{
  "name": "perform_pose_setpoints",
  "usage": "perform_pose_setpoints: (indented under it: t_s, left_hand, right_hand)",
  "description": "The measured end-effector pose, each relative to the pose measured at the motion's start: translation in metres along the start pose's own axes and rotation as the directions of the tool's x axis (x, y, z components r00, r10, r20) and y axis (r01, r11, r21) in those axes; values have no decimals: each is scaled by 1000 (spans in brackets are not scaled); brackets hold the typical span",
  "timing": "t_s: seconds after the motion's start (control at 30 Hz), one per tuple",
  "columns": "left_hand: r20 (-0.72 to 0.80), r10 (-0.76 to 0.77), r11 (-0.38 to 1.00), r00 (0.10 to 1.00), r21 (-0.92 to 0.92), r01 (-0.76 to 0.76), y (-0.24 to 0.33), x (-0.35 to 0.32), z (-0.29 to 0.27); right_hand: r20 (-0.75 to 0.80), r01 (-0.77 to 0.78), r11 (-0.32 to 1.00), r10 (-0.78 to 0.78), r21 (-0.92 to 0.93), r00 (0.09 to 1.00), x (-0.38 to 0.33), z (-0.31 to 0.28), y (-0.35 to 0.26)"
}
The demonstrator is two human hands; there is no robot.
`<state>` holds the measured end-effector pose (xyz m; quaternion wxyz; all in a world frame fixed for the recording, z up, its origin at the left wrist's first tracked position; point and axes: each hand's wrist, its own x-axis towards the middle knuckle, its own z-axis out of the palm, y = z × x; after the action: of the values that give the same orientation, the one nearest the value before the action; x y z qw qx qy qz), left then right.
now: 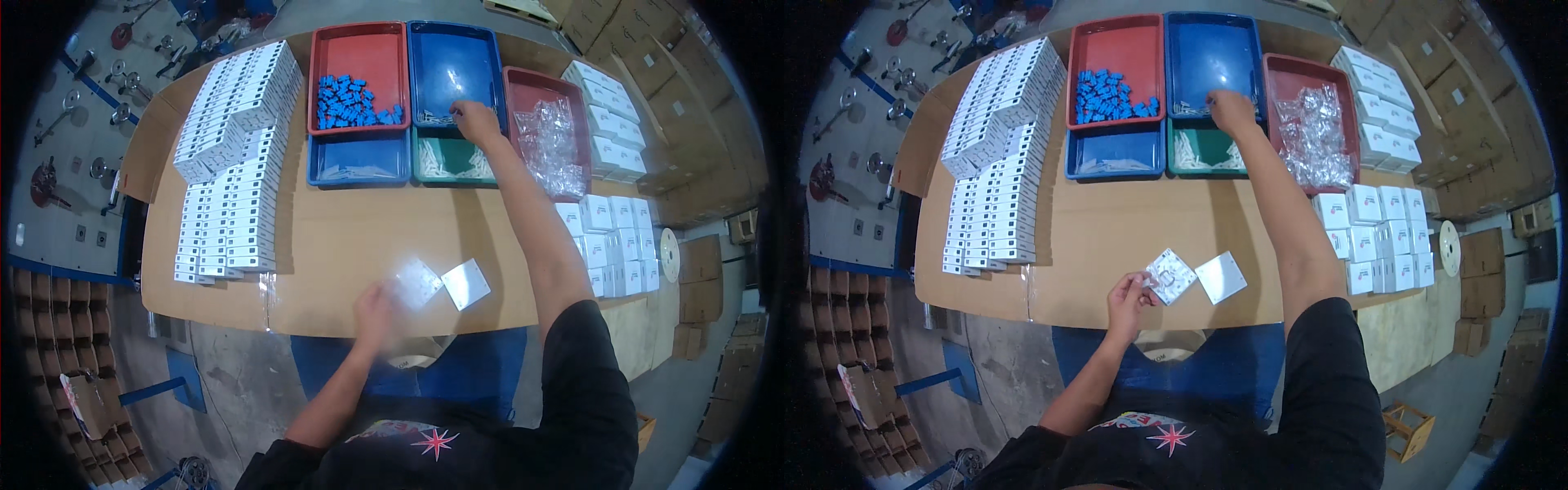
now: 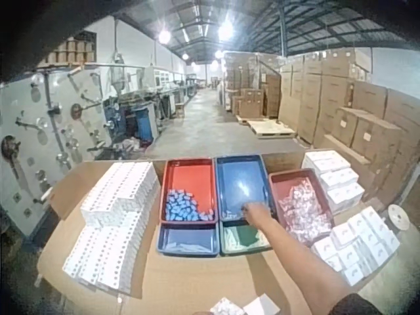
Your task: Assembling small boxes, inserting components, and stacking completed boxes at a workbench.
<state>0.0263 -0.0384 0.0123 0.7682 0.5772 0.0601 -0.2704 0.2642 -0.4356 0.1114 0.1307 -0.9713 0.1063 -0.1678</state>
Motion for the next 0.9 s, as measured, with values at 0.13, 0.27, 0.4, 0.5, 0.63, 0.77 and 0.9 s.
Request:
perform_pose_setpoints:
  t_s: [0.13,0.27,0.4,0.5,0.63,0.77,0.9]
  left_hand:
    - [-16,14,1000,1000,11,-14,-8,1,-4]
    - [-40,11,997,999,73,-8,-7,2,-3]
    - [-51,86,987,995,137,-78,-11,7,-5]
    - [-54,57,995,997,90,-52,-8,7,-1]
    - [-59,123,978,991,180,-110,-12,-2,-5]
    - [-60,102,992,993,75,-97,-11,-7,0]
    - [-43,138,957,990,264,-122,-30,1,-12]
  right_hand:
    - [167,82,995,-71,-64,983,19,4,5]
    - [227,211,973,-187,-89,956,27,1,13]
    - [221,231,973,-230,22,948,33,-5,21]
    - [195,138,979,-166,151,967,31,-9,40]
    - [179,-24,948,-35,317,983,6,-24,21]
    - [66,-26,875,-6,484,998,-51,-19,19]
    - [175,-180,618,69,765,982,-149,-37,-25]
